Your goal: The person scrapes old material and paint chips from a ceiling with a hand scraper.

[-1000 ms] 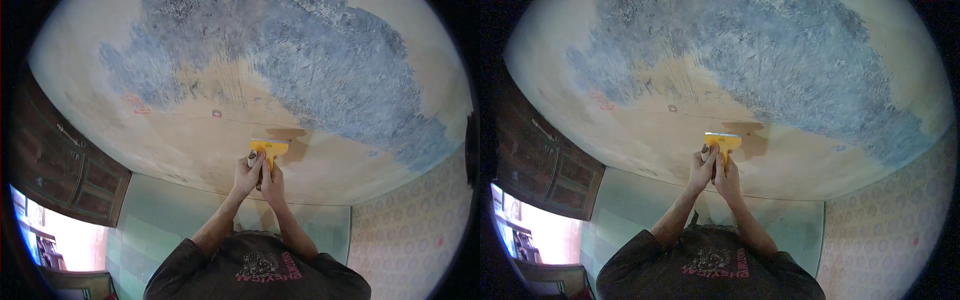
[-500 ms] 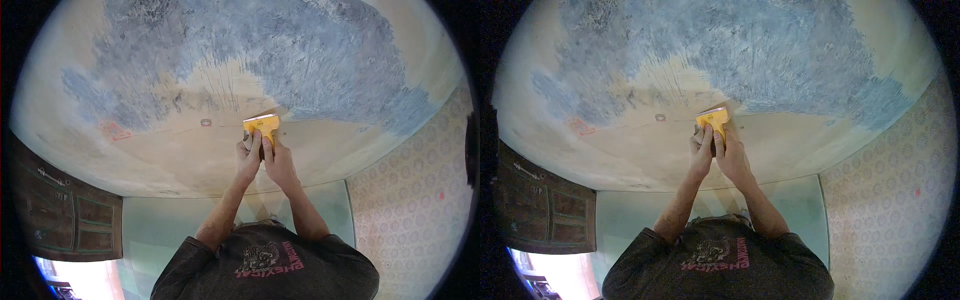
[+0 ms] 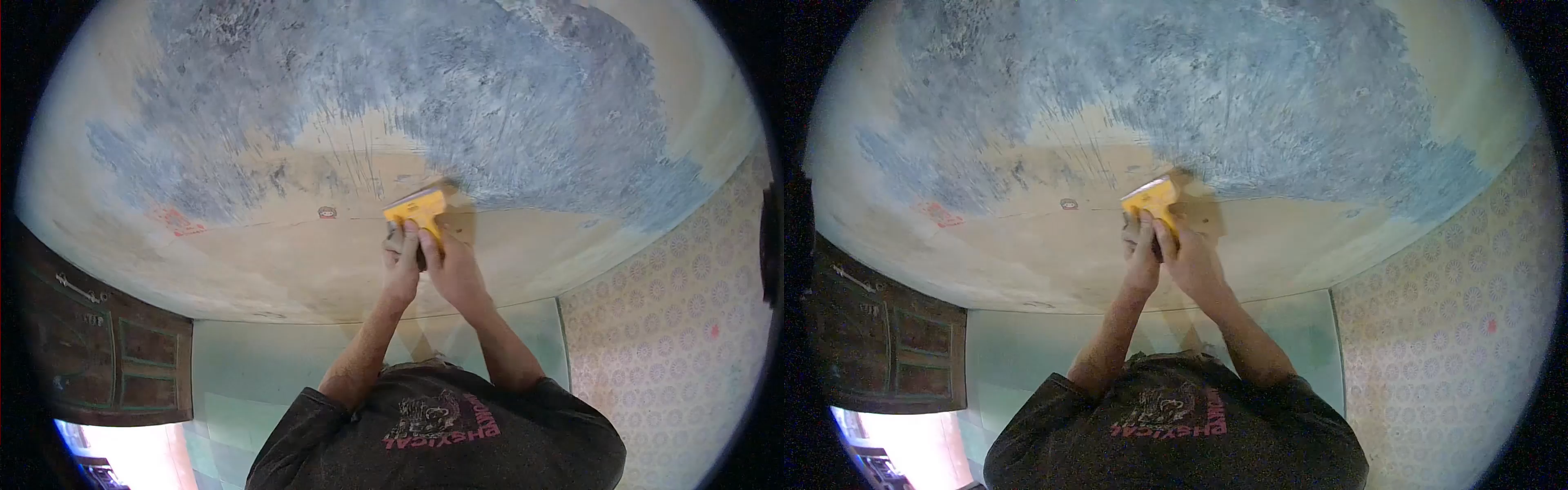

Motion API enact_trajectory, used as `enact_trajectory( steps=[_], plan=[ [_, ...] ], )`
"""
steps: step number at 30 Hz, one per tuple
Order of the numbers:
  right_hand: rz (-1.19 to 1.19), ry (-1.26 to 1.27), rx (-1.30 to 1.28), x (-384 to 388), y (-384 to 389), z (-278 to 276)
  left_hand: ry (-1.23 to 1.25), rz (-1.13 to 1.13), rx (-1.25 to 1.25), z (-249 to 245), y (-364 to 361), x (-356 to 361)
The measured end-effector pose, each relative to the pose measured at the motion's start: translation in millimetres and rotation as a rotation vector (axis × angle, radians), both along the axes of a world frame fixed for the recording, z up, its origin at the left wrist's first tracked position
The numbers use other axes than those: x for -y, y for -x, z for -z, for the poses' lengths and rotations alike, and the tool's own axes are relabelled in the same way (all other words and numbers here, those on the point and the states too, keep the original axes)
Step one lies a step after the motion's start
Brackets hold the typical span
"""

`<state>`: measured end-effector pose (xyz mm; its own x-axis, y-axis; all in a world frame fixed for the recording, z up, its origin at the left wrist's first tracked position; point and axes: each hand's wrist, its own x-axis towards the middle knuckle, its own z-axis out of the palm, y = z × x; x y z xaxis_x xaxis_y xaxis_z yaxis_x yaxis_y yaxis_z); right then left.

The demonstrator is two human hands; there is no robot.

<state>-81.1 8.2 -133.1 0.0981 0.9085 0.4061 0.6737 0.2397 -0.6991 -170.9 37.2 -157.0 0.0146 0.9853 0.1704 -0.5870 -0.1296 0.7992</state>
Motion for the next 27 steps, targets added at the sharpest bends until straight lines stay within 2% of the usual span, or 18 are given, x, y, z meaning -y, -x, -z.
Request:
enact_trajectory(
  steps=[2, 5, 6, 9, 10, 11, 13, 14, 15, 17, 18, 21, 25, 27],
  plan=[
    [0.034, 0.062, -0.022, 10.0, 1.9, -3.7, 0.156, 0.049, 0.026, 0.3, -8.2, 4.7],
    [0.067, 0.121, -0.029, 6.9, 16.9, -9.7, -0.006, 0.003, -0.094, 11.6, 12.1, -3.6],
    [0.055, 0.113, -0.002, 3.6, 19.6, -11.4, -0.034, 0.092, 0.033, 9.1, 14.5, -3.6],
    [0.021, 0.077, -0.054, 12.4, -0.1, -4.5, 0.077, 0.124, -0.085, 15.4, 5.1, 0.9],
    [0.056, 0.102, -0.097, 12.6, -4.8, -2.8, 0.174, 0.011, -0.121, -2.8, -8.8, 11.9],
    [0.046, 0.094, -0.093, 8.2, -3.5, -2.4, 0.166, 0.000, -0.117, 1.8, -6.7, 5.7],
    [0.072, 0.074, -0.045, 7.8, 9.1, -0.9, -0.060, -0.040, -0.200, 12.3, 2.9, 3.4],
    [0.019, 0.066, -0.012, -2.0, 15.4, 4.4, -0.043, -0.132, -0.091, 6.7, 2.3, -1.2],
    [0.029, 0.068, -0.015, -0.2, 12.6, 2.3, -0.042, -0.123, -0.094, 2.7, 1.3, 0.8],
    [-0.002, 0.101, -0.020, 2.7, 13.6, -4.1, 0.047, 0.011, 0.073, -13.2, 6.5, 6.3],
    [-0.001, 0.093, -0.038, 8.8, 4.5, -3.8, 0.043, 0.055, 0.036, 6.8, 3.3, 2.2],
    [0.105, 0.190, -0.082, 14.4, 3.9, -5.3, 0.058, 0.110, -0.091, 7.8, 3.3, 6.9],
    [0.117, 0.088, -0.146, 12.3, 8.8, 13.5, 0.110, 0.128, -0.123, 4.2, 6.2, 10.3],
    [0.074, 0.101, -0.153, 19.2, 5.6, 18.6, 0.206, 0.051, -0.061, -1.2, 0.0, 11.1]
  ],
)
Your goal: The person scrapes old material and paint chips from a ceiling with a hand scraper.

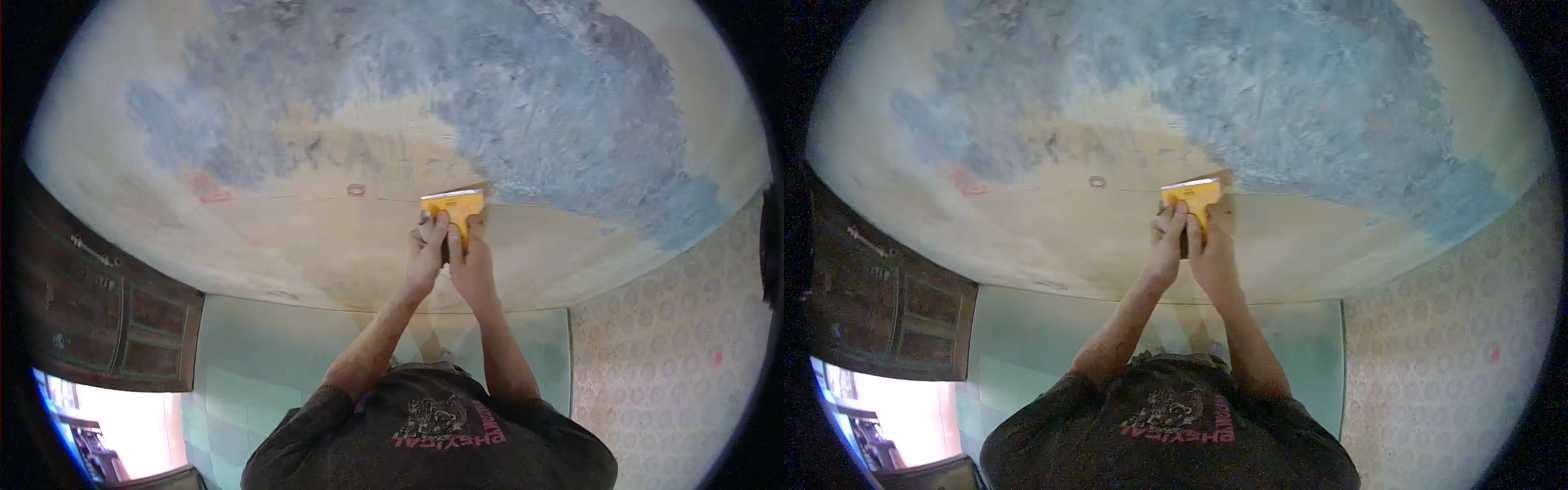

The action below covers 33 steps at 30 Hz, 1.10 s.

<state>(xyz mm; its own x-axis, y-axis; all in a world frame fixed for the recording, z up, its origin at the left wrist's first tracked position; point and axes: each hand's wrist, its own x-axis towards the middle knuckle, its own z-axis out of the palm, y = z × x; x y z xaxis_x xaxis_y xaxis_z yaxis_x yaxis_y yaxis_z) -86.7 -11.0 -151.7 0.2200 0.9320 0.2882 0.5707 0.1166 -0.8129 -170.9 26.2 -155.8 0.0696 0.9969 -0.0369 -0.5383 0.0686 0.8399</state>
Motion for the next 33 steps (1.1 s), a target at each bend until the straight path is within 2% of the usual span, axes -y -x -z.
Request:
enact_trajectory(
  steps=[1, 2, 4, 7, 8, 9, 10, 12, 14, 18, 20, 22, 26, 27, 28, 30, 31, 33],
  plan=[
    [-0.024, -0.016, -0.006, -3.2, -3.2, -1.1, -0.005, 0.090, -0.033, 1.7, 9.0, 4.6],
    [-0.046, -0.030, -0.009, -4.6, -5.3, 4.0, -0.018, 0.067, -0.036, 9.3, 14.1, 5.4],
    [-0.119, 0.004, -0.105, 7.0, -9.3, 32.1, 0.001, 0.180, -0.135, 35.1, 15.2, 6.9],
    [-0.211, 0.235, -0.383, 31.4, -4.1, 57.2, 0.004, 0.101, -0.230, 56.6, 23.4, 23.7],
    [-0.223, 0.315, -0.523, 39.5, 2.5, 59.9, -0.032, 0.157, -0.295, 64.3, 33.0, 29.6],
    [-0.237, 0.310, -0.520, 44.6, 9.1, 63.9, -0.067, 0.214, -0.360, 71.7, 42.1, 33.3],
    [-0.252, 0.340, -0.589, 48.3, 15.4, 67.3, -0.074, 0.201, -0.360, 67.8, 51.0, 37.6],
    [-0.276, 0.371, -0.656, 52.6, 27.8, 71.5, 0.043, 0.313, -0.257, 55.6, 67.1, 50.4],
    [-0.325, 0.371, -0.732, 55.1, 41.0, 74.4, 0.019, 0.298, -0.227, 56.7, 80.0, 54.2],
    [-0.369, 0.349, -0.683, 54.8, 55.8, 77.5, -0.016, 0.258, -0.271, 53.2, 94.9, 59.0],
    [-0.354, 0.335, -0.627, 58.0, 58.0, 70.3, 0.059, 0.290, -0.215, 59.5, 98.8, 63.0],
    [-0.385, 0.403, -0.703, 61.7, 56.4, 70.8, 0.040, 0.294, -0.216, 62.5, 100.1, 68.4],
    [-0.407, 0.449, -0.647, 65.2, 47.6, 77.4, 0.044, 0.287, -0.158, 57.1, 95.3, 81.5],
    [-0.411, 0.465, -0.693, 67.5, 45.8, 76.6, 0.022, 0.259, -0.298, 50.4, 96.4, 86.5],
    [-0.429, 0.455, -0.686, 68.6, 44.0, 76.2, 0.009, 0.243, -0.299, 55.9, 93.0, 86.6],
    [-0.411, 0.559, -0.659, 71.1, 39.4, 79.6, 0.166, 0.156, -0.225, 95.3, 85.3, 94.1],
    [-0.455, 0.529, -0.675, 70.3, 36.0, 100.2, 0.209, 0.024, -0.285, 126.0, 82.7, 96.2],
    [-0.500, 0.520, -0.561, 74.5, 31.6, 111.4, 0.279, -0.016, -0.350, 121.8, 84.0, 108.2]
  ],
)
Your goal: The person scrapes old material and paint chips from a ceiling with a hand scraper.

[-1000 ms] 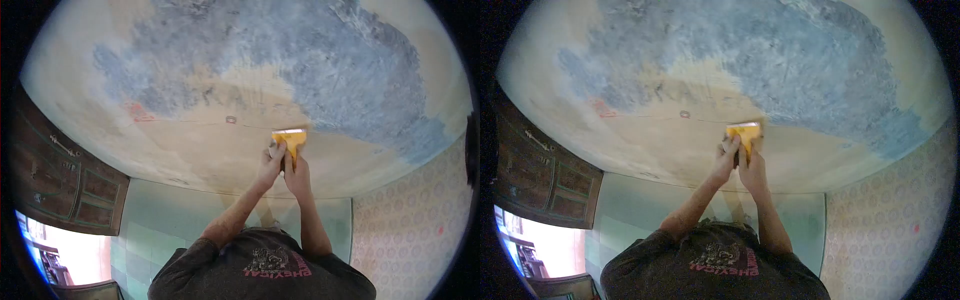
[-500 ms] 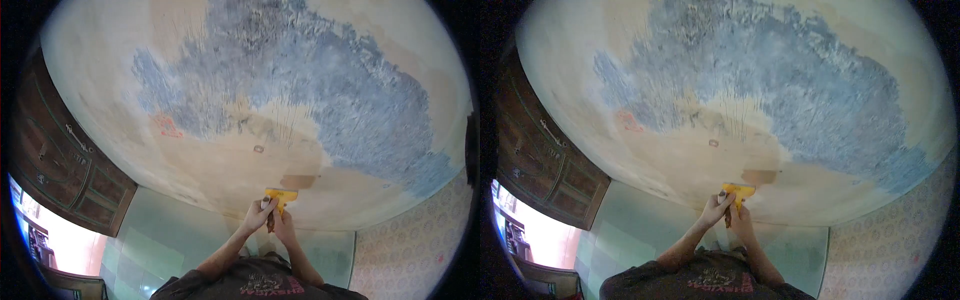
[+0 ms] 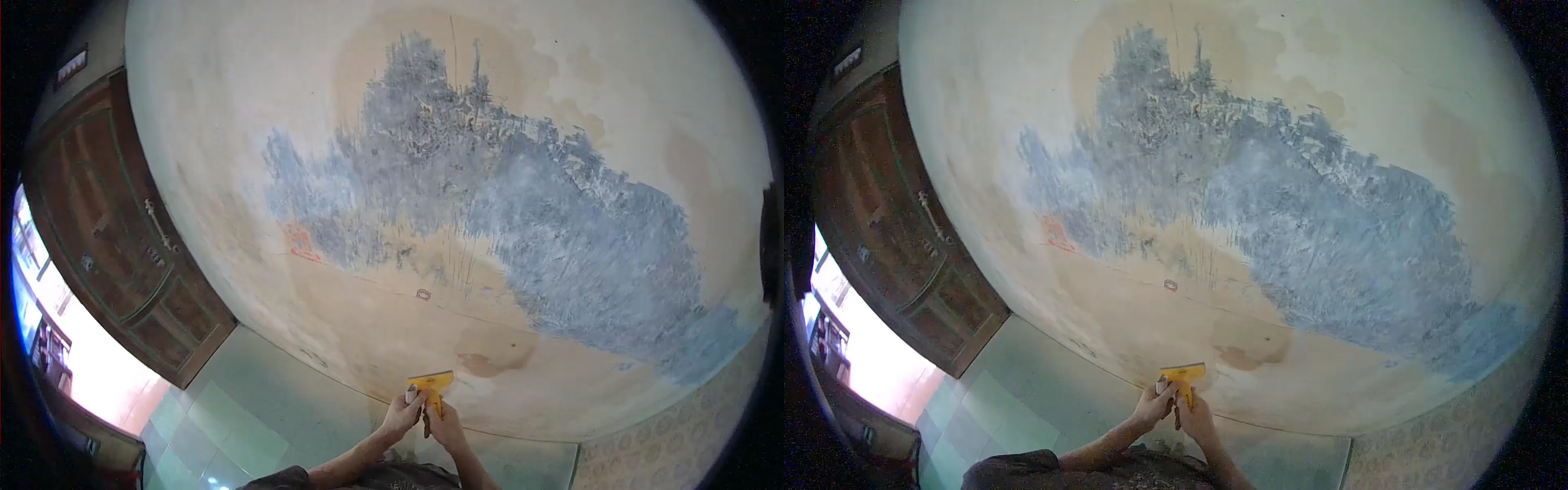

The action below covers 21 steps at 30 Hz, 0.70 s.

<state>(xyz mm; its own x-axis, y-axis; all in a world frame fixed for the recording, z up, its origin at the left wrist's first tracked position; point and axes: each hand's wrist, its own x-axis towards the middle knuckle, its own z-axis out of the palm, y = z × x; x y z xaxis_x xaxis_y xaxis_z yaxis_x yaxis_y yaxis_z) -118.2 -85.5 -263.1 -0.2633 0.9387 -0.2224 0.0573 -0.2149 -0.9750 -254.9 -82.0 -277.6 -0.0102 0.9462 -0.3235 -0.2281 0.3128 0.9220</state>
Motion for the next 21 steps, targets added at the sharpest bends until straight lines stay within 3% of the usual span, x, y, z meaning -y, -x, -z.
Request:
enact_trajectory(
  steps=[2, 3, 5, 6, 8, 11, 12, 14, 15, 21],
  plan=[
    [-0.075, -0.154, 0.301, -0.4, -0.7, 14.0, 0.137, 0.001, -0.185, 2.2, 7.2, 8.4],
    [-0.096, -0.154, 0.292, 2.0, -1.3, 27.7, 0.142, -0.020, -0.190, 5.8, 8.4, 14.1],
    [0.026, -0.616, 0.393, 7.0, -0.8, 41.9, -0.092, 0.015, -0.381, -7.9, 8.7, 27.2],
    [0.013, -0.615, 0.382, 5.7, -6.3, 47.0, -0.086, 0.001, -0.388, -4.5, 8.6, 29.7],
    [-0.124, 0.846, -0.803, 3.3, -17.8, 37.3, -0.259, 0.043, -0.307, 6.5, 10.2, 34.4],
    [-0.004, 0.822, -0.906, 6.0, -21.5, 38.4, -0.293, 0.029, -0.143, 6.9, 17.6, 35.9],
    [-0.006, 0.830, -0.903, 5.3, -22.0, 36.9, -0.287, 0.024, -0.143, 4.5, 20.6, 38.1],
    [0.002, 0.410, -0.315, 9.0, -13.7, 21.1, 0.014, 0.030, -0.023, -37.1, 30.7, 47.3],
    [0.007, 0.191, -0.023, 11.2, -11.9, 17.8, 0.021, 0.030, -0.021, -38.4, 34.2, 48.7],
    [-0.046, 0.198, 0.021, 10.5, 3.7, 8.7, 0.050, 0.085, 0.141, -20.5, 48.4, 54.4]
  ],
)
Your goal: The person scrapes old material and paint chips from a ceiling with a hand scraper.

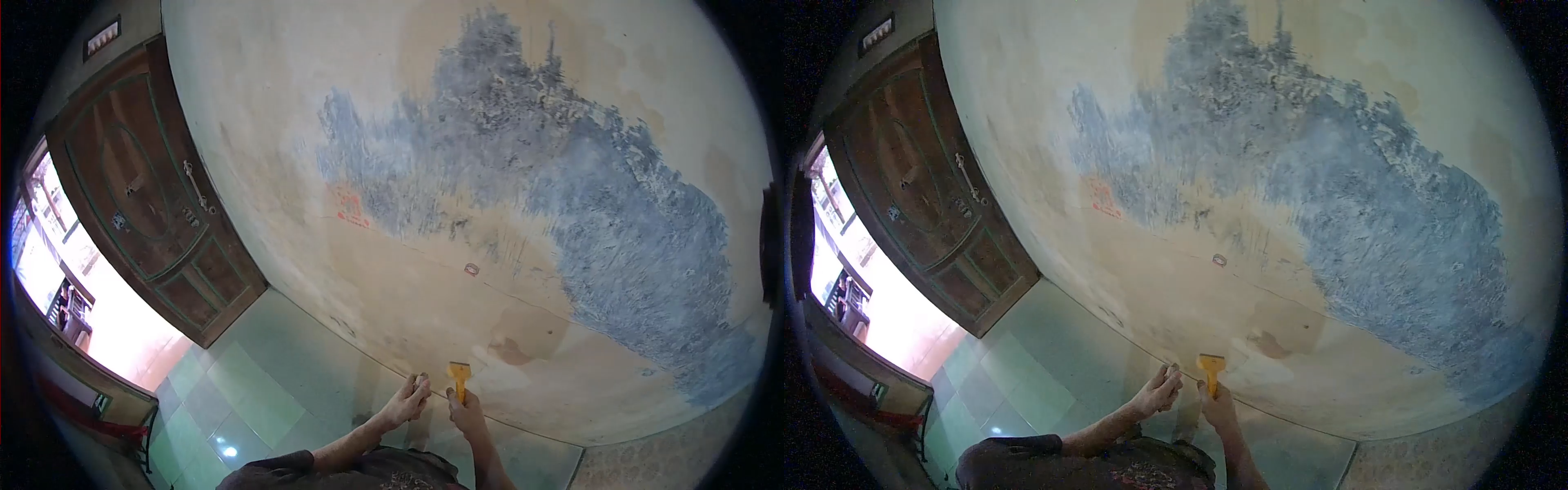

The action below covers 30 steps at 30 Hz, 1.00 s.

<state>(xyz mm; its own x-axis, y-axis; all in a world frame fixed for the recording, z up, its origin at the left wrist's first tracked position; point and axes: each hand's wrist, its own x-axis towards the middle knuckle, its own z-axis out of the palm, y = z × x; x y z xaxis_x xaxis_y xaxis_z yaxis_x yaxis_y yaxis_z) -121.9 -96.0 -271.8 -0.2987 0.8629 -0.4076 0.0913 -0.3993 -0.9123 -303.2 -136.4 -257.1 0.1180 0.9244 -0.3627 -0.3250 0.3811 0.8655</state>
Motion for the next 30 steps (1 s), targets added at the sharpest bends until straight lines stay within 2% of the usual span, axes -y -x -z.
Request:
enact_trajectory(
  steps=[2, 3, 5, 7, 10, 12, 14, 16, 18, 20, 22, 26, 30],
  plan=[
    [0.001, -0.043, 0.037, 5.2, 10.3, -5.9, -0.044, -0.022, -0.019, -9.4, 6.7, -3.3],
    [0.037, -0.032, -0.040, 8.3, 17.0, -6.2, -0.043, -0.011, -0.014, -10.7, 14.3, -6.2],
    [0.091, -0.012, -0.113, 18.7, 36.3, -6.2, -0.259, 0.005, -0.079, -11.6, 33.9, -7.8],
    [0.172, -0.071, -0.121, 24.6, 62.5, -12.7, -0.280, 0.067, -0.106, -9.2, 60.6, -10.0],
    [0.268, -0.144, -0.192, 23.6, 117.2, -41.0, -0.373, 0.158, -0.190, -13.2, 102.2, -35.3],
    [0.249, -0.180, -0.243, 8.4, 149.9, -61.5, -0.427, 0.205, -0.233, -23.8, 121.1, -54.4],
    [0.259, -0.231, -0.409, -10.9, 185.4, -97.5, -0.700, 0.103, -0.121, -52.9, 134.1, -87.0],
    [0.263, -0.410, -0.366, -30.7, 214.1, -128.4, -0.506, 0.285, -0.039, -111.9, 158.1, -103.8],
    [0.303, -0.360, -0.406, -43.9, 233.3, -169.5, -0.644, 0.229, -0.179, -122.0, 168.4, -137.0],
    [0.339, -0.301, -0.455, -58.0, 241.2, -189.8, -0.609, 0.254, -0.154, -166.3, 175.5, -156.3],
    [0.199, -0.440, -0.582, -70.3, 244.6, -195.1, -0.662, 0.277, -0.161, -182.1, 188.6, -183.3],
    [0.175, -0.466, -0.614, -82.8, 241.7, -201.1, -0.732, 0.315, -0.127, -206.8, 182.6, -185.5],
    [0.308, -0.618, -0.410, -96.7, 243.5, -203.3, -0.727, 0.433, -0.092, -201.0, 169.6, -202.5]
  ],
)
